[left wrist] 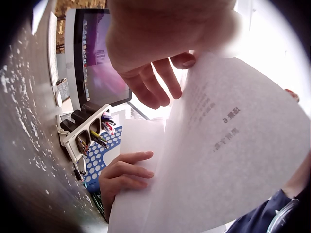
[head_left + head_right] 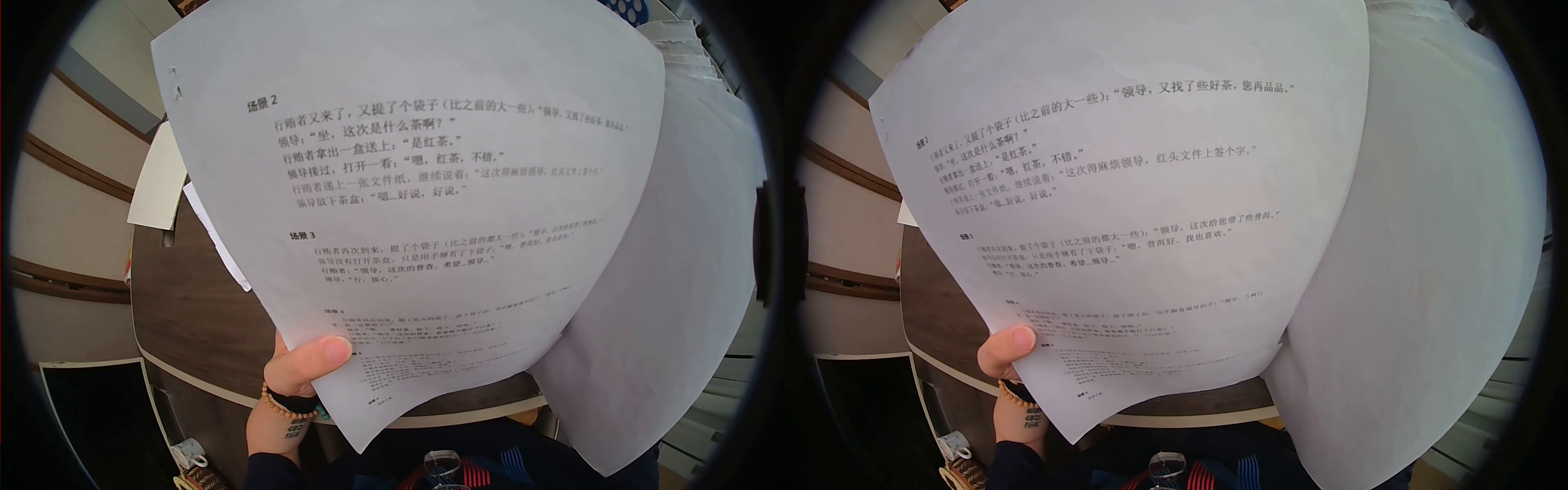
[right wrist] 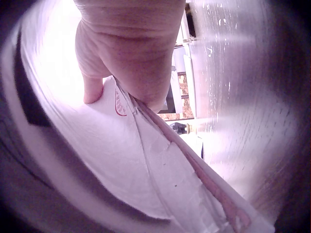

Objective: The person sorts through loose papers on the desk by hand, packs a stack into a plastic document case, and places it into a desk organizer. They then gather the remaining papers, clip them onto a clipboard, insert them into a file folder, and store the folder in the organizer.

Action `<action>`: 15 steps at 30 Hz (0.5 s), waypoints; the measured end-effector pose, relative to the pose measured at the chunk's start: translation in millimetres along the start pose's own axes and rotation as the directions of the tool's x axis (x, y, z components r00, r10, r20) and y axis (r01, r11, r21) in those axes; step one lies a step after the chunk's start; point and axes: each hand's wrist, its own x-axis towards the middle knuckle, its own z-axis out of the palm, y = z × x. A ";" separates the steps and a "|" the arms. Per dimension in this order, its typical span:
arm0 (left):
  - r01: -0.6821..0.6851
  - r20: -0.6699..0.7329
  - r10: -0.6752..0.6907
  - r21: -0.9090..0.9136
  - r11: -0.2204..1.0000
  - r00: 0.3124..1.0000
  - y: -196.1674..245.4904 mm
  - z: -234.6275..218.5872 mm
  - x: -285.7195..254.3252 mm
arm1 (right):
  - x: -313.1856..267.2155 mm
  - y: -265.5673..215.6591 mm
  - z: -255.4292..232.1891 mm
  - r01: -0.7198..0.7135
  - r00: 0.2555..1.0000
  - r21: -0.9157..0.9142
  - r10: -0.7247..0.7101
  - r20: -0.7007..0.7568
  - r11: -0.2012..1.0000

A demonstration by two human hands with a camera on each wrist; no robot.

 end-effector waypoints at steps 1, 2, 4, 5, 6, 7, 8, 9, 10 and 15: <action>0.003 0.009 -0.003 0.000 1.000 1.000 0.2 -1.5 -0.4 | -0.6 0.0 0.5 0.002 1.000 -0.001 -0.002 0.000 1.000; 0.007 0.018 -0.007 0.001 1.000 1.000 0.1 -2.2 -0.5 | -1.0 -0.1 0.7 0.003 1.000 -0.002 -0.003 -0.001 1.000; -0.008 0.016 0.009 -0.013 1.000 1.000 -1.0 -2.0 -1.0 | -1.5 -0.1 0.7 0.002 1.000 -0.004 -0.002 -0.003 1.000; -0.022 0.009 0.022 -0.028 0.999 1.000 -0.7 0.0 0.8 | 0.2 -2.0 -0.5 -0.005 1.000 -0.004 0.005 -0.004 1.000; -0.020 0.009 0.021 -0.029 0.999 1.000 -1.4 -0.7 0.9 | 0.0 -1.9 -0.8 -0.005 1.000 -0.005 0.005 -0.005 1.000; -0.029 0.015 0.030 -0.037 0.999 0.999 -2.2 -2.0 0.9 | -0.5 -1.8 -1.2 -0.006 1.000 -0.005 0.006 -0.007 1.000; -0.039 0.020 0.040 -0.045 0.998 0.999 -2.6 -3.2 1.1 | -0.8 -1.7 -1.4 -0.006 1.000 -0.006 0.006 -0.009 1.000; -0.038 0.021 0.039 -0.045 0.998 0.999 -2.8 -4.1 1.4 | -1.1 -1.7 -1.8 -0.006 1.000 -0.007 0.006 -0.011 1.000; -0.038 0.030 0.040 -0.044 0.998 0.999 -3.0 -4.9 1.6 | -1.5 -1.6 -2.1 -0.006 1.000 -0.007 0.006 -0.013 1.000; -0.039 0.029 0.041 -0.047 0.998 0.999 -3.3 -4.8 2.7 | -1.9 -0.8 -3.6 -0.009 1.000 -0.009 0.008 -0.020 1.000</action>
